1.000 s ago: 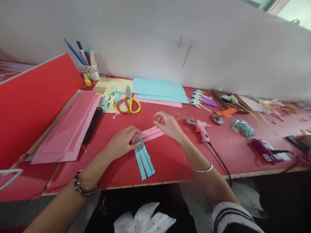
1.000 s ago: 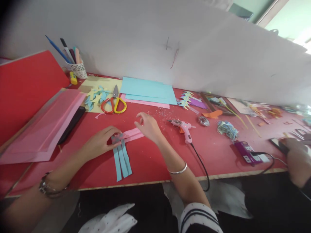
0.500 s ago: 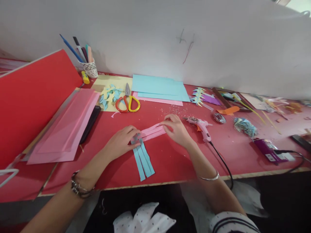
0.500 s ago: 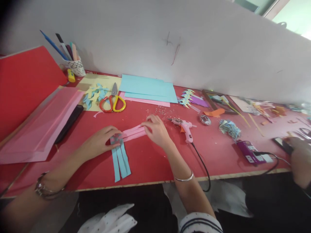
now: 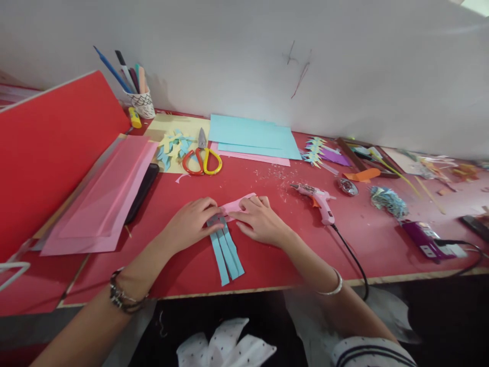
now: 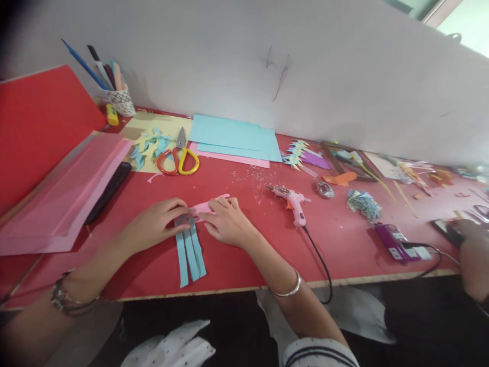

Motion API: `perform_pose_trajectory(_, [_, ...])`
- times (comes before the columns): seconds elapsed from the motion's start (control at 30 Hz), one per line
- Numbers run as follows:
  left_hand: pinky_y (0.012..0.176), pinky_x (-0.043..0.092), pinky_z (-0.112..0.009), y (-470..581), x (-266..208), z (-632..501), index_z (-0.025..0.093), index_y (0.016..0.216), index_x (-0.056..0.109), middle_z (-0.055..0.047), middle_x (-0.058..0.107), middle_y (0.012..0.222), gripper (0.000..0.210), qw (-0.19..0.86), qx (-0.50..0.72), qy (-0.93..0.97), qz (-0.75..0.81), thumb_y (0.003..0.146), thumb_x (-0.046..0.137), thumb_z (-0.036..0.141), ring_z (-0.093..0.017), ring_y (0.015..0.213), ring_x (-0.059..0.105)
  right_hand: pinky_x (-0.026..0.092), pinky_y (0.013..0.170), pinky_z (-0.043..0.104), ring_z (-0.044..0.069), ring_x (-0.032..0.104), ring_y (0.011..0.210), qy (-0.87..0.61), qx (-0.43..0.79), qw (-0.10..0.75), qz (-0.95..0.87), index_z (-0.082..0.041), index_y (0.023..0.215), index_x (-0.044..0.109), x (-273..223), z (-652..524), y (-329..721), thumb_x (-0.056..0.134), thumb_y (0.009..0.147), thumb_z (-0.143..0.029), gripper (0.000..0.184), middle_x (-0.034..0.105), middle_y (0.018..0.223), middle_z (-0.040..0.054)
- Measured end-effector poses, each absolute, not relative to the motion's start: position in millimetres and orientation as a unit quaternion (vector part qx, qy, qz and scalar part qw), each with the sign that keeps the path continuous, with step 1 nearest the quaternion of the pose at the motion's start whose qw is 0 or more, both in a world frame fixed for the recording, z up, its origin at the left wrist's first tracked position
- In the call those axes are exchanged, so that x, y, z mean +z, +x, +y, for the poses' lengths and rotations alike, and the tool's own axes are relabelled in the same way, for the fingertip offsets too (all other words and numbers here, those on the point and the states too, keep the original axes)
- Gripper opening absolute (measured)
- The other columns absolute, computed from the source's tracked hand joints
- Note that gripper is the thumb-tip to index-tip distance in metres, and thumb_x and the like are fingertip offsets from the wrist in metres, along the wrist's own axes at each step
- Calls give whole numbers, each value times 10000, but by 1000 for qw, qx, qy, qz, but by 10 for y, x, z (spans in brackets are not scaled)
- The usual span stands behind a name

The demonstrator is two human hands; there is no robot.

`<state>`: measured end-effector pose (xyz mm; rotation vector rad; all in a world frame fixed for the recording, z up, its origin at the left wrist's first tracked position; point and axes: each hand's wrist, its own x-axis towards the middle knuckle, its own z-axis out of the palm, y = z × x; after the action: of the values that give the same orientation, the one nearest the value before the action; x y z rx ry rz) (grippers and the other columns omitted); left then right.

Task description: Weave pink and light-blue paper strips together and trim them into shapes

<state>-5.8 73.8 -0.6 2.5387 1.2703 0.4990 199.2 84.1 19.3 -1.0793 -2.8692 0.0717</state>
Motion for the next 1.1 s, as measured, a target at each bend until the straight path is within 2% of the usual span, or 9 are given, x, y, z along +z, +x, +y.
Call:
perform_pose_trajectory(0.13, [695, 449, -299, -63, 7, 733, 161, 971, 603, -71, 595, 891, 385, 116, 170, 877, 434, 857, 366, 442, -185, 805, 571, 223, 715, 336, 199, 399, 867, -346, 5, 28, -938, -230, 1101, 578, 175, 829, 1981, 378, 857, -255, 317, 531, 897, 84])
perform_pose_trajectory(0.3, [702, 450, -289, -62, 31, 726, 167, 936, 617, -62, 620, 884, 376, 100, 165, 879, 436, 855, 374, 442, -181, 802, 583, 216, 722, 335, 200, 414, 883, -366, 17, 39, -929, -210, 1026, 611, 190, 835, 2011, 405, 839, -267, 284, 526, 903, 84])
perform_pose_trajectory(0.6, [704, 454, -282, -65, 17, 723, 178, 968, 611, -60, 624, 895, 386, 102, 151, 878, 442, 841, 384, 465, -185, 828, 584, 200, 720, 336, 207, 419, 912, -394, 45, 31, -918, -189, 1018, 608, 225, 841, 2017, 421, 834, -314, 291, 511, 939, 92])
perform_pose_trajectory(1.1, [686, 449, -288, -55, 33, 716, 184, 1002, 598, -61, 612, 900, 329, 103, 133, 878, 448, 834, 423, 406, -191, 814, 574, 192, 700, 326, 189, 416, 859, -401, 45, 46, -914, -179, 969, 634, 237, 853, 2062, 431, 827, -309, 279, 529, 933, 92])
